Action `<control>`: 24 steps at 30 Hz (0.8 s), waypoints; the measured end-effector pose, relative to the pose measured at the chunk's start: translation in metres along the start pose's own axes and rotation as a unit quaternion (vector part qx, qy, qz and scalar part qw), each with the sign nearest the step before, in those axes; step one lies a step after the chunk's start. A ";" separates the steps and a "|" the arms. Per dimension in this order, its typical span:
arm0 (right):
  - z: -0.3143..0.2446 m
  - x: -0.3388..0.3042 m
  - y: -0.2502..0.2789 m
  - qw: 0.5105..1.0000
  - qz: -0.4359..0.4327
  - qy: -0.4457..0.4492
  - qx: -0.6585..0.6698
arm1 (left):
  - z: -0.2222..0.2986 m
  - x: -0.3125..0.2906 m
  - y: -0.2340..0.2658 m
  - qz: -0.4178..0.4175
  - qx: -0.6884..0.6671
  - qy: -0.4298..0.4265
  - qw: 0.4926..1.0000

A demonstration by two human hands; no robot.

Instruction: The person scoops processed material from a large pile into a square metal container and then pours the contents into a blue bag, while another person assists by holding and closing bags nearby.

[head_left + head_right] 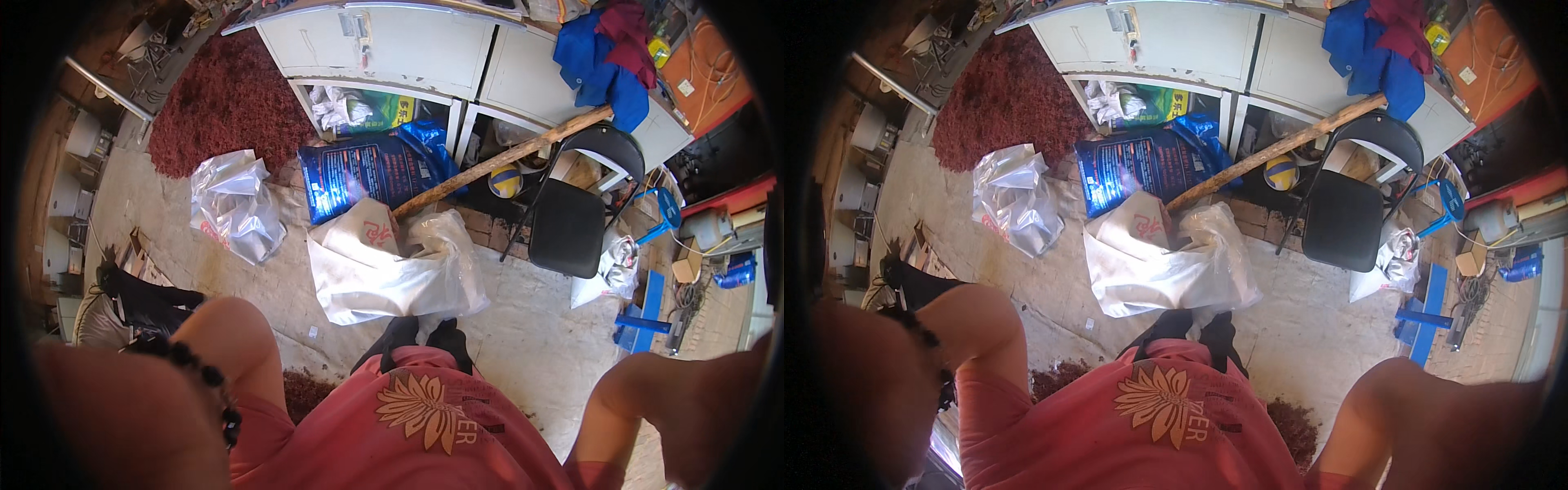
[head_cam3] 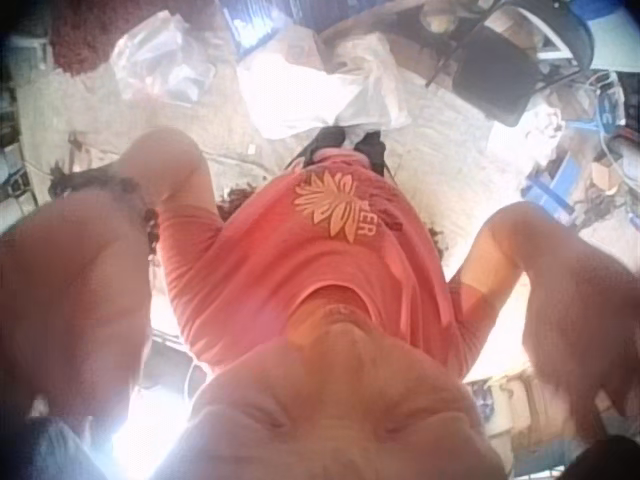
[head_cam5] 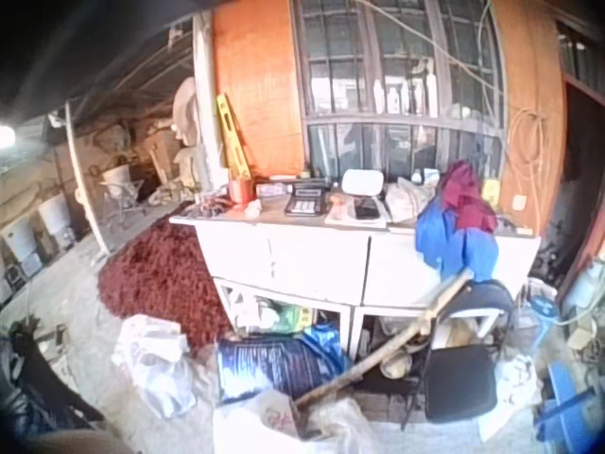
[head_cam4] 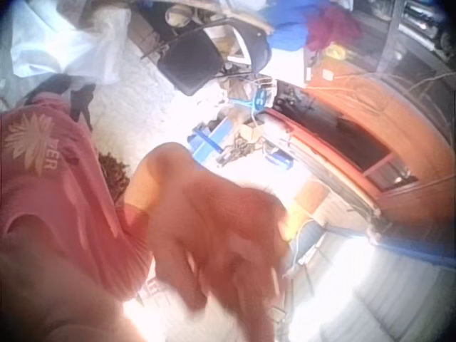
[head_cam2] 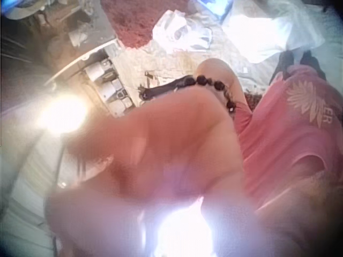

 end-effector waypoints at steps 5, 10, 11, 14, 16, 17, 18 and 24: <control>0.076 -0.114 -0.051 0.873 0.243 -0.415 0.074 | -0.045 -0.076 -0.075 -0.031 -0.047 0.245 0.968; 0.119 -0.302 -0.184 0.635 0.149 -0.703 0.283 | -0.023 -0.285 -0.153 -0.263 -0.054 0.598 0.755; 0.121 -0.351 -0.211 0.636 0.105 -0.722 0.253 | -0.005 -0.323 -0.165 -0.324 -0.043 0.595 0.734; 0.099 -0.467 -0.295 0.639 -0.011 -0.750 0.171 | 0.064 -0.429 -0.196 -0.436 -0.078 0.600 0.666; 0.086 -0.493 -0.341 0.591 -0.059 -0.781 0.194 | 0.105 -0.474 -0.204 -0.458 -0.079 0.570 0.678; 0.087 -0.506 -0.361 0.590 -0.063 -0.784 0.183 | 0.118 -0.484 -0.210 -0.489 -0.071 0.587 0.641; 0.086 -0.518 -0.382 0.587 -0.066 -0.788 0.174 | 0.130 -0.501 -0.216 -0.506 -0.097 0.620 0.592; 0.121 -0.552 -0.491 0.544 -0.011 -0.802 0.248 | 0.196 -0.600 -0.257 -0.219 -0.297 0.922 0.118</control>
Point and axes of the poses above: each hand's wrist, its own x-axis towards the middle knuckle, its own y-axis out of the back of the hand, z = x × y, the point moved 6 cm from there along x, towards the middle knuckle, and after that the axes turned 15 degrees about x, right-handed, at the moved point
